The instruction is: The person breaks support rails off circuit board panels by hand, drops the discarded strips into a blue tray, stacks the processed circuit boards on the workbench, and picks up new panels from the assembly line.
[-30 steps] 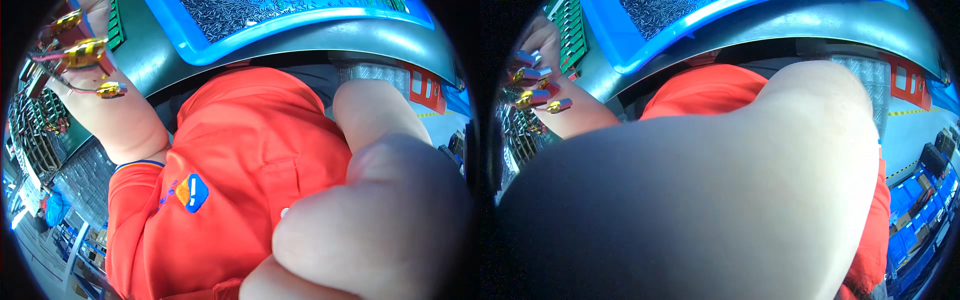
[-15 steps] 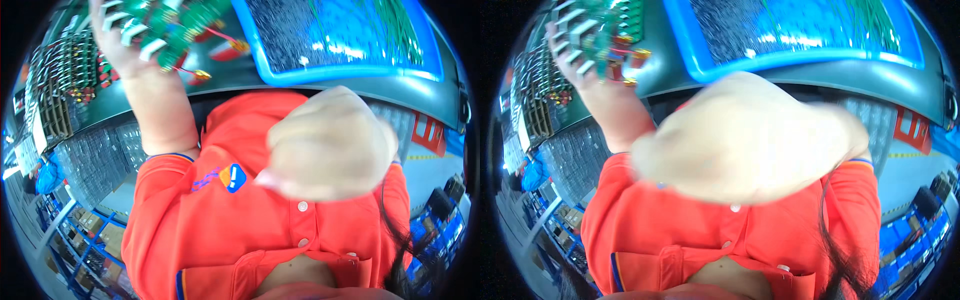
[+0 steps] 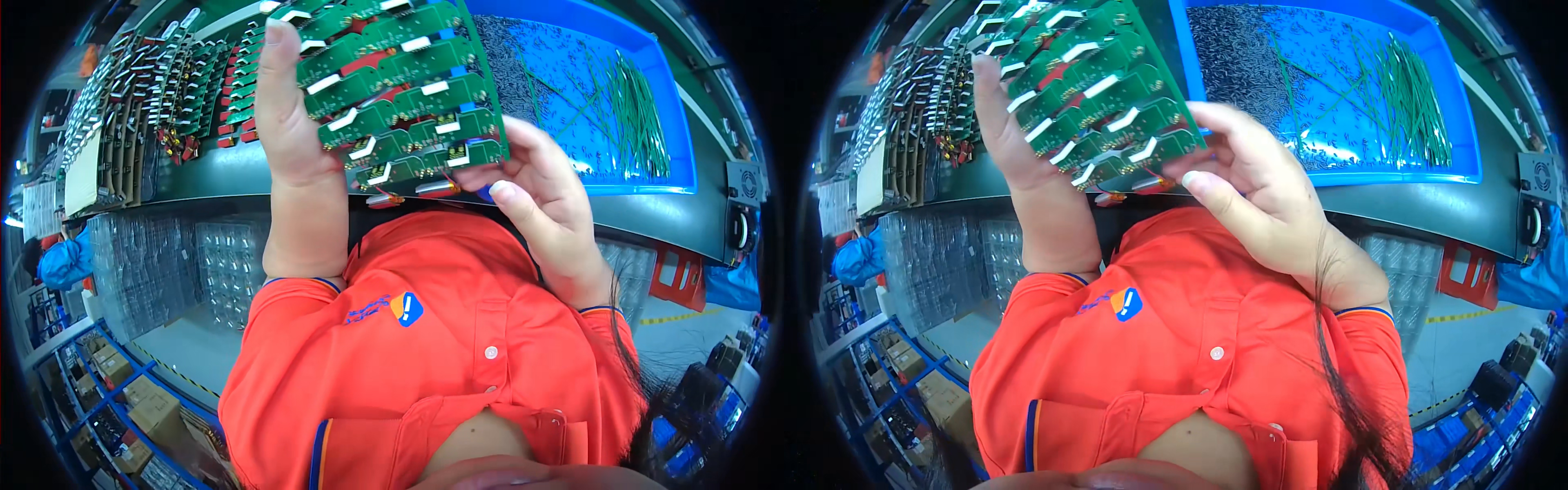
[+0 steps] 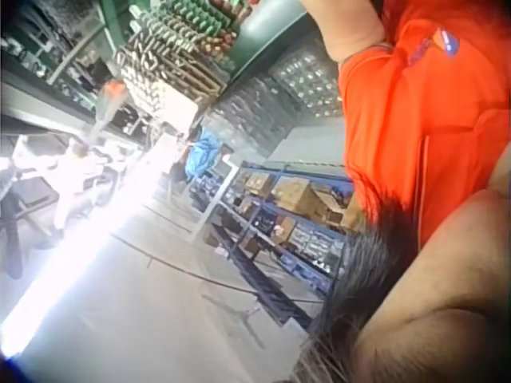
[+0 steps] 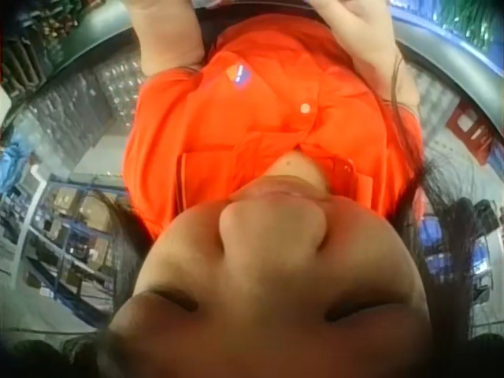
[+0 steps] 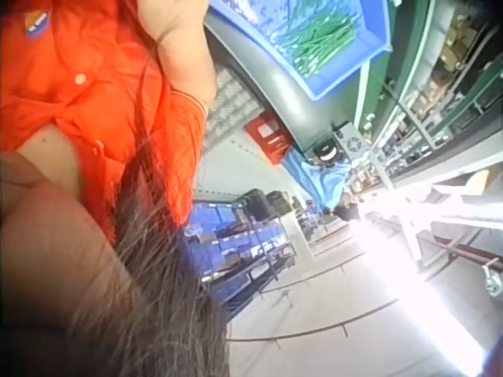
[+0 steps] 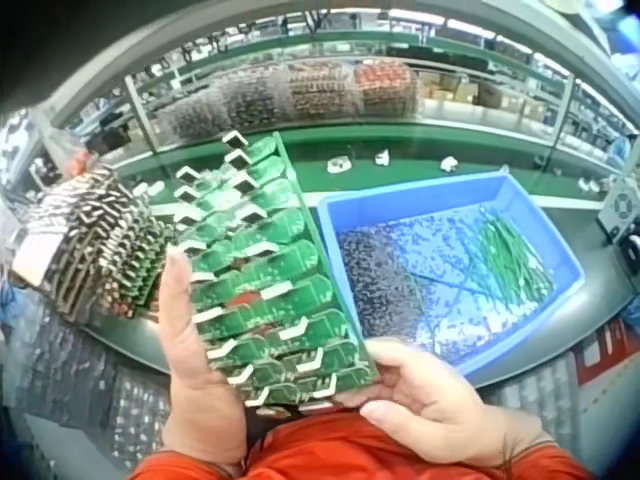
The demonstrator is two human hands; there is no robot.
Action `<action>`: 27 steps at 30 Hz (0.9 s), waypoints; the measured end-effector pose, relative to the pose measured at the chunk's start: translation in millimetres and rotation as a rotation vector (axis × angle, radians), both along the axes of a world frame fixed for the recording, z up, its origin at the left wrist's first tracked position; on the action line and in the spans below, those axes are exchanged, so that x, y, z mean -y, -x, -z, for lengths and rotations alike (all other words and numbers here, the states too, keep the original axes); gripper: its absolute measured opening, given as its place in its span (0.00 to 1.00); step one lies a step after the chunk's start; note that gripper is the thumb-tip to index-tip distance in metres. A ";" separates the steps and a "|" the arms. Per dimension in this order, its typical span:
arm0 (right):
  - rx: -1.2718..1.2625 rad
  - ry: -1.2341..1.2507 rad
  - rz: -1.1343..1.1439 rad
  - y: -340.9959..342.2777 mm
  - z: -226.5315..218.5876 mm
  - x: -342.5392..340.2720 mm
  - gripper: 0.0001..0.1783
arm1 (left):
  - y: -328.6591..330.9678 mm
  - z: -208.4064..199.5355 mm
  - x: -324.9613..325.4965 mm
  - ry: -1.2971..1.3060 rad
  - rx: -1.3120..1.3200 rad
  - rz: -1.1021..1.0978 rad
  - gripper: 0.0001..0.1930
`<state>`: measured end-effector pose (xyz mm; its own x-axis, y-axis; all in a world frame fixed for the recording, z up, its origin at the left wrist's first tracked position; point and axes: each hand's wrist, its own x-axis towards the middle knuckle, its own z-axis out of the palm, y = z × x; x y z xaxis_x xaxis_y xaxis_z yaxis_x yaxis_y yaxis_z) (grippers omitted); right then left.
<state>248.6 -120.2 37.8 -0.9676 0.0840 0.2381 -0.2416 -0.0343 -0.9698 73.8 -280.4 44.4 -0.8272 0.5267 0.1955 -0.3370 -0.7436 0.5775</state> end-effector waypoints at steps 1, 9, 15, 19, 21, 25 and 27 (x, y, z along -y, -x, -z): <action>0.032 0.142 -0.067 -0.5 2.3 2.5 0.25 | 1.2 2.5 2.6 0.082 -0.039 -0.051 0.25; 0.169 0.359 -0.172 6.9 17.7 12.2 0.22 | -4.5 1.4 18.5 0.109 -0.141 -0.100 0.27; 0.187 0.339 -0.210 4.0 23.8 17.5 0.23 | -14.5 -6.3 21.3 0.362 -0.219 -0.257 0.35; 0.186 0.342 -0.181 4.9 23.8 16.8 0.24 | -9.7 -1.4 25.2 0.297 -0.299 -0.205 0.32; 0.164 0.321 -0.204 6.9 25.9 12.4 0.24 | -7.5 -3.6 23.2 0.352 -0.335 -0.237 0.32; 0.182 0.383 -0.195 9.1 25.2 10.5 0.24 | 8.2 14.9 26.5 0.306 -0.071 -0.306 0.35; 0.195 0.397 -0.199 9.2 22.8 10.0 0.25 | 12.4 19.0 26.7 0.326 -0.068 -0.295 0.35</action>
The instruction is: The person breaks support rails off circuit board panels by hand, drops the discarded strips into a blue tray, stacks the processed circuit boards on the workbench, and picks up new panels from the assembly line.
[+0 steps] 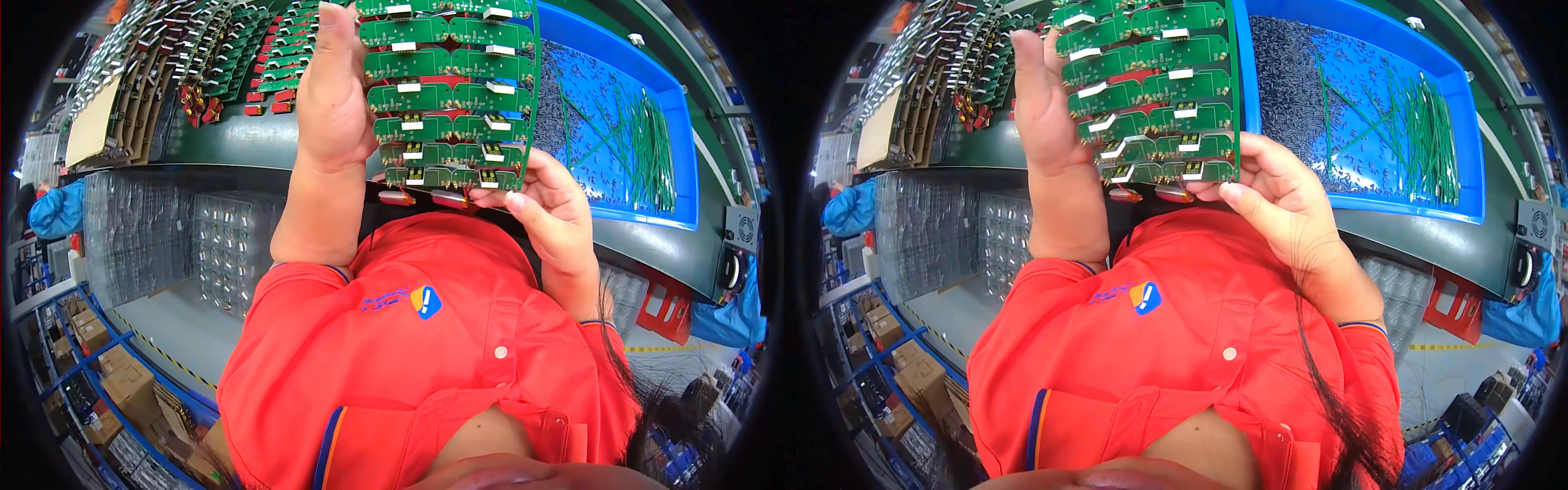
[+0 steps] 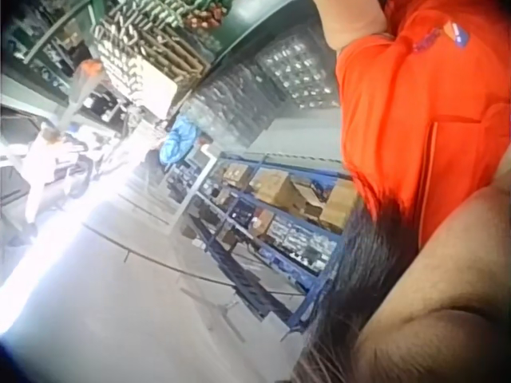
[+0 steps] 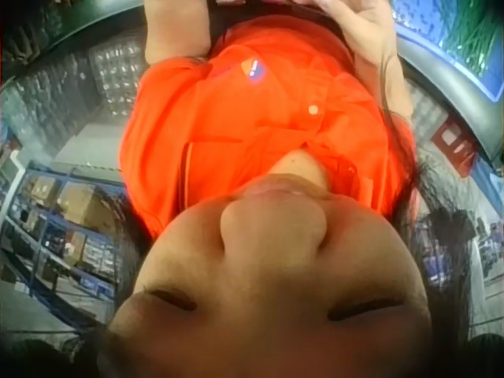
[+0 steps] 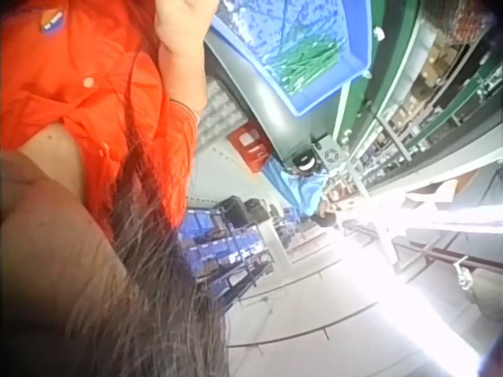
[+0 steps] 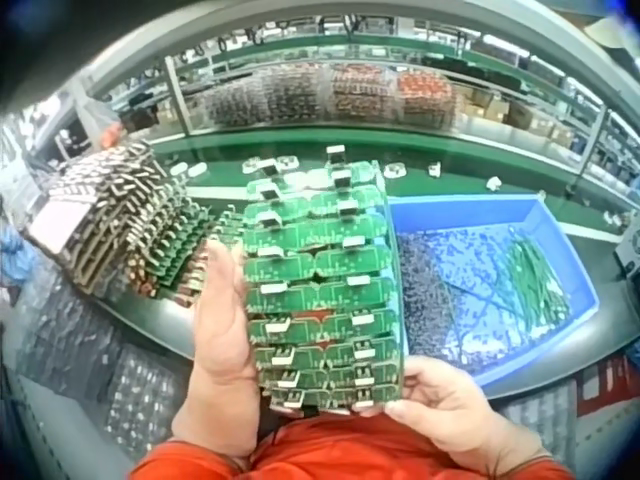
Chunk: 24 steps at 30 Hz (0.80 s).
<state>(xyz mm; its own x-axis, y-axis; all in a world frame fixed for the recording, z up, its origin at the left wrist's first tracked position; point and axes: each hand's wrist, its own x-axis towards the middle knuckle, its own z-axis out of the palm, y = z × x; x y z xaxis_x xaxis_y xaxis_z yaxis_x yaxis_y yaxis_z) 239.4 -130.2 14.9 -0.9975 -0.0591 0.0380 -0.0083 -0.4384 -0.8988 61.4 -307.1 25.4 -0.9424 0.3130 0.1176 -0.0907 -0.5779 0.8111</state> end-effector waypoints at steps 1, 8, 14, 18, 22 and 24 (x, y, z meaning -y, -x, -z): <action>-0.007 -0.058 0.018 -0.1 -3.1 1.4 0.26 | 1.0 1.0 0.8 0.016 0.003 0.011 0.35; -0.203 -0.879 0.033 -6.4 -20.1 -17.0 0.27 | -10.4 42.8 -24.8 -0.155 0.303 0.462 0.25; -0.273 -0.874 0.106 -20.2 -13.5 -48.1 0.22 | -4.0 39.4 -6.9 -0.053 0.413 0.472 0.26; -0.220 -0.853 0.241 -24.2 -9.6 -64.1 0.20 | 69.4 27.4 35.8 0.129 0.266 0.250 0.28; -0.203 -0.894 0.209 -22.8 -8.7 -64.1 0.21 | 142.6 -17.6 76.3 0.228 0.347 0.241 0.22; -0.221 -0.954 0.179 -20.0 -11.3 -64.4 0.22 | 168.4 -18.5 82.0 0.394 0.251 0.197 0.21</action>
